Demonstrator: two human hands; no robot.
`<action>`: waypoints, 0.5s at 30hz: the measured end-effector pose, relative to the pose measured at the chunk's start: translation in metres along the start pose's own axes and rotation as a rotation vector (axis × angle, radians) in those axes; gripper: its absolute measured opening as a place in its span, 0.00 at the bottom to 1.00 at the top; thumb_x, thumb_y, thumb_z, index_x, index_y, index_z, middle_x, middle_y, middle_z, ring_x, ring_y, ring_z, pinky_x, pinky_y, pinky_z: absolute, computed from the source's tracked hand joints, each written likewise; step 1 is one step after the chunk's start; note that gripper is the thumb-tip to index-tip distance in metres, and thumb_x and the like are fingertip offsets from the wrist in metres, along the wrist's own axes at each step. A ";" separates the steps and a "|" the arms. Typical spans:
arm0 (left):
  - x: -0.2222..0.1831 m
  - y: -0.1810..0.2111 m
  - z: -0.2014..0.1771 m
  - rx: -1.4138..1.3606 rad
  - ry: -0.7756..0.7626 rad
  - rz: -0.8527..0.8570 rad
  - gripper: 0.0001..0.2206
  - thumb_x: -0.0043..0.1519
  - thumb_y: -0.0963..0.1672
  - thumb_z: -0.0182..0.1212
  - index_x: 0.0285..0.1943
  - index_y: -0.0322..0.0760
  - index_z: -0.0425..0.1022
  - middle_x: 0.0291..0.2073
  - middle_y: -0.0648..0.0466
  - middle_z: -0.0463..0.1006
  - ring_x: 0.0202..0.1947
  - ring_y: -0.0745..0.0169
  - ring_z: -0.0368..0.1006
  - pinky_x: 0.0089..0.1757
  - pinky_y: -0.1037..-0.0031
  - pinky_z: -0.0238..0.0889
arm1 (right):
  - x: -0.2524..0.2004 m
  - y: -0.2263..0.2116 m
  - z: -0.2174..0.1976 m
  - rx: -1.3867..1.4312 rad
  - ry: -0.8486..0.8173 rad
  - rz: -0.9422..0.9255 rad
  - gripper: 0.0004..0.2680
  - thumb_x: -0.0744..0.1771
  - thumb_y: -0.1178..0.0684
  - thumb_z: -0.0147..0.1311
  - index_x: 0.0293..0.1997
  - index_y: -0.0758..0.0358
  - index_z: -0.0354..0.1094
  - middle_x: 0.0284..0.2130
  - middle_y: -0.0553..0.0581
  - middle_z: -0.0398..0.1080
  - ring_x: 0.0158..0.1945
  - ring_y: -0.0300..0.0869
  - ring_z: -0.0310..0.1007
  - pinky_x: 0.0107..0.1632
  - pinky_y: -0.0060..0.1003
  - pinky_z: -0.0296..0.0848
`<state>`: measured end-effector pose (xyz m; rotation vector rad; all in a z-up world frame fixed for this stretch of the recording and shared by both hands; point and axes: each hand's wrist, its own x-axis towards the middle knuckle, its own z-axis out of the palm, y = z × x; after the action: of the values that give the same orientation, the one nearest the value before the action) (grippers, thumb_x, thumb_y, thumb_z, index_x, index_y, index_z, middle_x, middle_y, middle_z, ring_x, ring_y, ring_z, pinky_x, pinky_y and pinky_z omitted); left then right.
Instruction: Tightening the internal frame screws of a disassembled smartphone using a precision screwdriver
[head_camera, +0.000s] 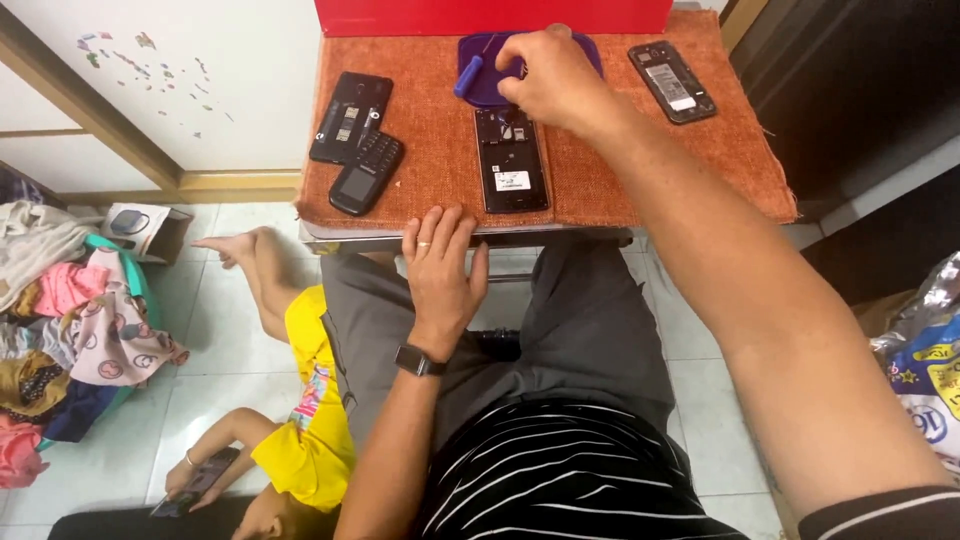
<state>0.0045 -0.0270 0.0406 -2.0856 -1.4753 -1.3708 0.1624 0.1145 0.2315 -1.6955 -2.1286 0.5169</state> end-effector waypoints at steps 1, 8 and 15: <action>0.003 0.010 -0.013 0.000 0.000 0.002 0.14 0.62 0.43 0.66 0.57 0.37 0.78 0.59 0.50 0.77 0.63 0.48 0.69 0.66 0.54 0.50 | -0.002 -0.001 -0.002 0.001 0.002 0.000 0.09 0.68 0.51 0.58 0.54 0.49 0.73 0.55 0.64 0.60 0.52 0.50 0.69 0.58 0.47 0.69; 0.061 0.113 -0.151 -0.716 -0.094 0.081 0.10 0.67 0.39 0.48 0.34 0.32 0.74 0.34 0.48 0.81 0.32 0.53 0.77 0.40 0.65 0.68 | -0.006 -0.012 -0.006 0.095 -0.109 0.021 0.17 0.68 0.59 0.50 0.66 0.49 0.66 0.51 0.58 0.62 0.41 0.38 0.62 0.44 0.39 0.68; 0.083 0.146 -0.230 -0.562 -0.323 0.581 0.09 0.72 0.43 0.49 0.44 0.48 0.77 0.45 0.58 0.78 0.46 0.61 0.76 0.52 0.67 0.66 | -0.008 -0.020 -0.009 0.078 -0.142 0.042 0.15 0.69 0.61 0.49 0.63 0.54 0.68 0.51 0.60 0.70 0.34 0.39 0.71 0.33 0.34 0.73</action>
<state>0.0040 -0.1927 0.2728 -2.8734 -0.4756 -1.3379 0.1518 0.1028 0.2482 -1.7100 -2.1433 0.7434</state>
